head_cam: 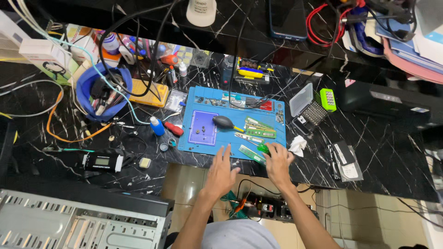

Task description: The person works inside an open computer case, manipulating internal components and wires with their hands. They use a screwdriver to tighten screws on the motherboard and handle a green circuit board, placing it on a blue mat before returning to the case.

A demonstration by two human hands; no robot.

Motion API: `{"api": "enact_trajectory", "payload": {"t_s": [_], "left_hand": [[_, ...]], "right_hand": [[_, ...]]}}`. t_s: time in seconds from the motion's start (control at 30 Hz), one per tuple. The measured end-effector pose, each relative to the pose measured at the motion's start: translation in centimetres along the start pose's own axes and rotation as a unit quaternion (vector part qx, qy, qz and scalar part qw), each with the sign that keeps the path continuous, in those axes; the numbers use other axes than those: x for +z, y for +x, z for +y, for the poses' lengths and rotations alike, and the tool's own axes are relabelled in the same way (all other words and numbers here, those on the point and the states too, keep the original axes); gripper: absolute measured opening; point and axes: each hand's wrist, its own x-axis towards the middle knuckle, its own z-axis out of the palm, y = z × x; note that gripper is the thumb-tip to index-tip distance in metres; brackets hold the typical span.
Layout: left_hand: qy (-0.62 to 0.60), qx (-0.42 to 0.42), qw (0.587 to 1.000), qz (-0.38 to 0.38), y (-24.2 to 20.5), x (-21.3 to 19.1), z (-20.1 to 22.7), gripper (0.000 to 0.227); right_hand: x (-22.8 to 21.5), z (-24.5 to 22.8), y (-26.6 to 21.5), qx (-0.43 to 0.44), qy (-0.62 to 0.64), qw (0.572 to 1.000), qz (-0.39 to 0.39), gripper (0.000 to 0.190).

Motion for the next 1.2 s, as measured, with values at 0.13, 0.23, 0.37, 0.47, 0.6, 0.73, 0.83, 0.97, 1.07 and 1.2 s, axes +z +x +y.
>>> {"api": "enact_trajectory", "payload": {"t_s": [0.13, 0.23, 0.37, 0.47, 0.6, 0.73, 0.83, 0.97, 1.07, 1.2], "left_hand": [[-0.169, 0.089, 0.939, 0.286, -1.1, -4.1, 0.6, 0.065], [-0.294, 0.076, 0.841, 0.447, -3.2, -7.8, -1.5, 0.045], [-0.411, 0.014, 0.676, 0.612, -11.3, -12.9, -3.5, 0.024], [-0.46, 0.016, 0.571, 0.68, -18.5, -13.9, -5.3, 0.025], [-0.459, -0.03, 0.476, 0.749, -26.6, -14.6, -5.0, 0.025], [-0.399, -0.039, 0.449, 0.799, -31.4, -15.0, -5.4, 0.043], [-0.409, -0.03, 0.43, 0.804, -32.1, -15.5, -6.3, 0.034], [-0.461, -0.039, 0.432, 0.774, -29.5, -16.2, -6.0, 0.026], [-0.506, -0.022, 0.49, 0.71, -24.9, -16.6, -4.3, 0.024], [-0.54, -0.029, 0.584, 0.605, -16.6, -14.7, -1.2, 0.028]], "right_hand": [[-3.5, -9.3, 1.3, -0.139, 0.283, 0.949, -0.013, 0.034], [-5.7, -17.4, 1.6, -0.235, 0.377, 0.894, -0.057, 0.038], [-7.7, -27.4, 0.7, -0.347, 0.439, 0.818, -0.135, 0.048], [-9.3, -32.6, -1.3, -0.357, 0.475, 0.758, -0.27, 0.063], [-4.3, -36.7, -3.2, -0.366, 0.512, 0.679, -0.379, 0.064], [-4.1, -40.0, -6.1, -0.319, 0.526, 0.636, -0.466, 0.055], [-6.0, -41.5, -7.6, -0.305, 0.543, 0.631, -0.462, 0.055], [-5.7, -38.2, -6.8, -0.267, 0.57, 0.652, -0.423, 0.055], [-5.4, -32.8, -5.0, -0.218, 0.598, 0.678, -0.368, 0.055], [-9.9, -25.3, -3.0, -0.185, 0.564, 0.764, -0.252, 0.052]]}}
